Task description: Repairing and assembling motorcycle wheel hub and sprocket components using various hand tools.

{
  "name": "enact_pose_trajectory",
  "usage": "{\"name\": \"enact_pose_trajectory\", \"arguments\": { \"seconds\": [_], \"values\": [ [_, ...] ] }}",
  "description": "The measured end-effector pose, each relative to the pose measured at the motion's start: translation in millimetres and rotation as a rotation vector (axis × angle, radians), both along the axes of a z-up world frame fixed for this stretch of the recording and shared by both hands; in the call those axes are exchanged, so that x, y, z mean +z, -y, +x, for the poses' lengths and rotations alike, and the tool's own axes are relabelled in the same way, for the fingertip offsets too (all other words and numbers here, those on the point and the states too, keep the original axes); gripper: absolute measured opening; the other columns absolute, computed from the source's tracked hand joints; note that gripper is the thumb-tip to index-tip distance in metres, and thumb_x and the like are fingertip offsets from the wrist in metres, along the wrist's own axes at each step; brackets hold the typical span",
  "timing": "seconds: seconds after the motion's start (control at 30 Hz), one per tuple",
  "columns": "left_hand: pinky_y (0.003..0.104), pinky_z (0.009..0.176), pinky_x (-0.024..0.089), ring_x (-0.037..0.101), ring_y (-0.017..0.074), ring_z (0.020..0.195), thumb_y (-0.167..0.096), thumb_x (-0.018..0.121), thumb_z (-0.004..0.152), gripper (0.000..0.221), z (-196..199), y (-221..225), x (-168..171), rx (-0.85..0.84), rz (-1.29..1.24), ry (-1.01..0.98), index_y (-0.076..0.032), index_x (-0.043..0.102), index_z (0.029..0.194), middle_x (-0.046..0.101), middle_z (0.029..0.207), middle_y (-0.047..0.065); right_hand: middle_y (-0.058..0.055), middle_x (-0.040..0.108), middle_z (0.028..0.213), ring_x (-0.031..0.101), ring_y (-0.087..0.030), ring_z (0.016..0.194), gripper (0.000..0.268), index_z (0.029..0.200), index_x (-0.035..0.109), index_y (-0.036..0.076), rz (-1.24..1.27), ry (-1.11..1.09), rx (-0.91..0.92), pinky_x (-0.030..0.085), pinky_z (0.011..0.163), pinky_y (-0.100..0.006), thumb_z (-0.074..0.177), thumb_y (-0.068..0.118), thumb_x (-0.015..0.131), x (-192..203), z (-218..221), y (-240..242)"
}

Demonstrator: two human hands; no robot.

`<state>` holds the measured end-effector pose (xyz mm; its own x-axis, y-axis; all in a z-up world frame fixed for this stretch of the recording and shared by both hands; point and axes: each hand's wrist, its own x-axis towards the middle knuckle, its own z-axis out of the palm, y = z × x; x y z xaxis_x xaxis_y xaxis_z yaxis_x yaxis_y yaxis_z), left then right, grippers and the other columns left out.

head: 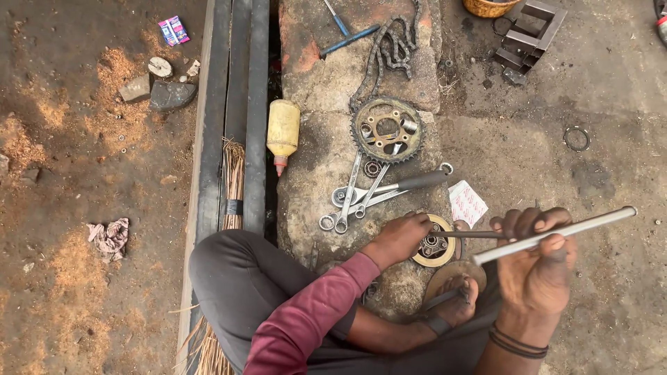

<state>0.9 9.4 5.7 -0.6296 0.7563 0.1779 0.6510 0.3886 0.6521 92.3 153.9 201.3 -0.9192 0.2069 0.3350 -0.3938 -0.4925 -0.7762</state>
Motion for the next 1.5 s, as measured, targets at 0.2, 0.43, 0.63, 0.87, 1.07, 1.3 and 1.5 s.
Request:
{"name": "enact_pose_trajectory", "arguments": {
  "seconds": [0.2, 0.43, 0.63, 0.87, 1.07, 1.3, 1.5],
  "values": [
    [0.052, 0.107, 0.046, 0.049, 0.041, 0.131, -0.009, 0.081, 0.071, 0.063, 6, 18, 14, 0.024, -0.04, -0.027, -0.011, 0.06, 0.131, 0.052, 0.143, 0.014, -0.002, 0.053, 0.076, 0.051, -0.013, 0.075, 0.033, 0.102, 0.061, 0.009, -0.025, 0.076, -0.059, 0.047, 0.085, -0.035, 0.105, 0.036, 0.079, 4, 11, 7],
    [0.052, 0.106, 0.044, 0.04, 0.0445, 0.137, -0.031, 0.1, 0.049, 0.132, 13, 13, 22, -0.015, -0.113, 0.081, -0.006, 0.027, 0.155, 0.038, 0.157, 0.021, -0.001, 0.049, 0.077, 0.044, -0.011, 0.073, 0.043, 0.094, 0.055, 0.009, 0.045, -0.01, -0.131, 0.044, 0.082, -0.032, 0.102, 0.043, 0.081, -11, 7, -6],
    [0.049, 0.112, 0.043, 0.044, 0.0437, 0.134, -0.037, 0.099, 0.05, 0.138, 9, 15, 33, 0.012, -0.125, 0.116, 0.008, 0.024, 0.156, 0.046, 0.146, 0.028, -0.002, 0.057, 0.077, 0.053, -0.011, 0.073, 0.04, 0.092, 0.055, 0.008, 0.054, -0.078, -0.333, 0.049, 0.08, -0.032, 0.108, 0.034, 0.08, -14, -1, 11],
    [0.049, 0.112, 0.041, 0.048, 0.0417, 0.126, -0.046, 0.097, 0.052, 0.134, 22, 9, 20, 0.087, -0.108, 0.055, 0.008, 0.029, 0.155, 0.052, 0.134, 0.025, -0.003, 0.06, 0.072, 0.06, -0.01, 0.067, 0.036, 0.093, 0.058, 0.005, 0.044, -0.085, -0.634, 0.057, 0.069, -0.031, 0.113, 0.03, 0.075, -6, -5, 25],
    [0.051, 0.111, 0.041, 0.046, 0.0402, 0.127, -0.052, 0.094, 0.057, 0.131, 24, 5, 17, 0.089, -0.182, 0.06, 0.005, 0.03, 0.157, 0.048, 0.134, 0.022, -0.004, 0.062, 0.065, 0.061, -0.009, 0.055, 0.031, 0.091, 0.066, 0.006, 0.139, -0.176, -0.747, 0.056, 0.056, -0.031, 0.109, 0.03, 0.073, -11, -12, 25],
    [0.053, 0.115, 0.036, 0.039, 0.0434, 0.133, -0.055, 0.094, 0.059, 0.13, 21, 2, 20, 0.042, -0.289, 0.09, 0.0, 0.029, 0.157, 0.041, 0.139, 0.023, -0.009, 0.066, 0.078, 0.058, -0.016, 0.073, 0.018, 0.109, 0.075, -0.001, -0.031, -0.075, -0.085, 0.046, 0.084, -0.036, 0.106, 0.015, 0.069, -22, -4, -14],
    [0.052, 0.115, 0.037, 0.04, 0.0426, 0.133, -0.052, 0.095, 0.059, 0.129, 20, 3, 21, 0.043, -0.276, 0.111, 0.0, 0.029, 0.157, 0.042, 0.14, 0.022, -0.01, 0.065, 0.076, 0.053, -0.019, 0.074, 0.061, 0.105, 0.075, -0.006, -0.165, -0.035, 0.124, 0.039, 0.098, -0.043, 0.115, 0.047, 0.044, -41, 2, -46]
  ]
}}
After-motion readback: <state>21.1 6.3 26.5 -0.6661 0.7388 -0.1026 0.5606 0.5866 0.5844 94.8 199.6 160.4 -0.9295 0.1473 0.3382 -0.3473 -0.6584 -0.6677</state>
